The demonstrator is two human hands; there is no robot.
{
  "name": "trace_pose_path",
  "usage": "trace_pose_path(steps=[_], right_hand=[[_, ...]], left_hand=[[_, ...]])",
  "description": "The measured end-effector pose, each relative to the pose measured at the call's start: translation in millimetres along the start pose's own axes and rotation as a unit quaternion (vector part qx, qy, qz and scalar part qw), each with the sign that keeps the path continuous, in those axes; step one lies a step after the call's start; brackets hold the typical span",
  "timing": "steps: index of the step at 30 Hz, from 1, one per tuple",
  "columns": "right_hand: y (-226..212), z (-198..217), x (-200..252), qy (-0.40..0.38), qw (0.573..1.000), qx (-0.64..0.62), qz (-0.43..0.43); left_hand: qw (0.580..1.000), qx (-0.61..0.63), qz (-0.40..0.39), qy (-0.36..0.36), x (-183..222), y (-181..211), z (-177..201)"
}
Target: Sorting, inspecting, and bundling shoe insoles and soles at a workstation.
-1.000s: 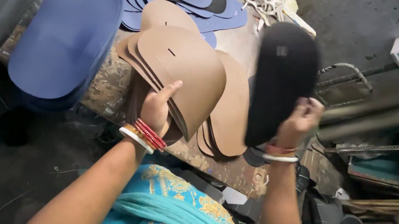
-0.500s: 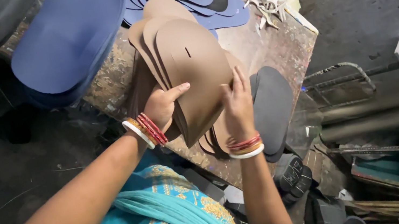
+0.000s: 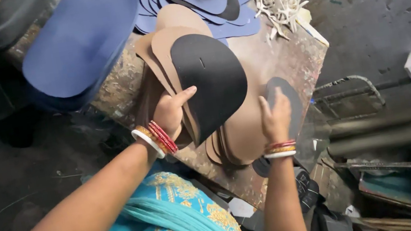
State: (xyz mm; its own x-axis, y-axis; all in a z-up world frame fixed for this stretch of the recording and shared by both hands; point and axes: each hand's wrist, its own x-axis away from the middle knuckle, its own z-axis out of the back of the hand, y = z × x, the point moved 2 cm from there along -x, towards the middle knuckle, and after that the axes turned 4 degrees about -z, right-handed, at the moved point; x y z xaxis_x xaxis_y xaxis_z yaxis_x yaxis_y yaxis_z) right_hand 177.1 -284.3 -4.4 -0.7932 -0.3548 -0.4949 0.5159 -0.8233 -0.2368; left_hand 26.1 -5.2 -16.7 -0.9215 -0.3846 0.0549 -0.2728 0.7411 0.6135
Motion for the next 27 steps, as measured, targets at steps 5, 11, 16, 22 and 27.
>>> trace_pose_path(steps=[5, 11, 16, 22, 27], right_hand=[[-87.7, 15.4, 29.7, -0.026, 0.974, -0.221, -0.047], [-27.5, 65.8, 22.2, 0.201, 0.959, -0.137, -0.146], [125.0, 48.2, 23.5, 0.197, 0.934, -0.206, -0.216], [-10.8, 33.6, 4.3, -0.021, 0.966, -0.154, -0.208], [-163.6, 48.8, -15.2, -0.123, 0.955, -0.269, 0.033]], left_hand=[[0.999, -0.048, -0.022, -0.003, 1.7, 4.1, -5.5], [0.998, 0.032, 0.033, 0.035, 3.7, 15.3, -12.1], [0.998, 0.046, 0.033, 0.028, 2.0, 11.1, -8.3], [0.998, 0.034, 0.058, 0.006, 0.2, 12.0, -10.0], [0.996, 0.041, 0.075, -0.011, 1.4, 12.6, -9.1]])
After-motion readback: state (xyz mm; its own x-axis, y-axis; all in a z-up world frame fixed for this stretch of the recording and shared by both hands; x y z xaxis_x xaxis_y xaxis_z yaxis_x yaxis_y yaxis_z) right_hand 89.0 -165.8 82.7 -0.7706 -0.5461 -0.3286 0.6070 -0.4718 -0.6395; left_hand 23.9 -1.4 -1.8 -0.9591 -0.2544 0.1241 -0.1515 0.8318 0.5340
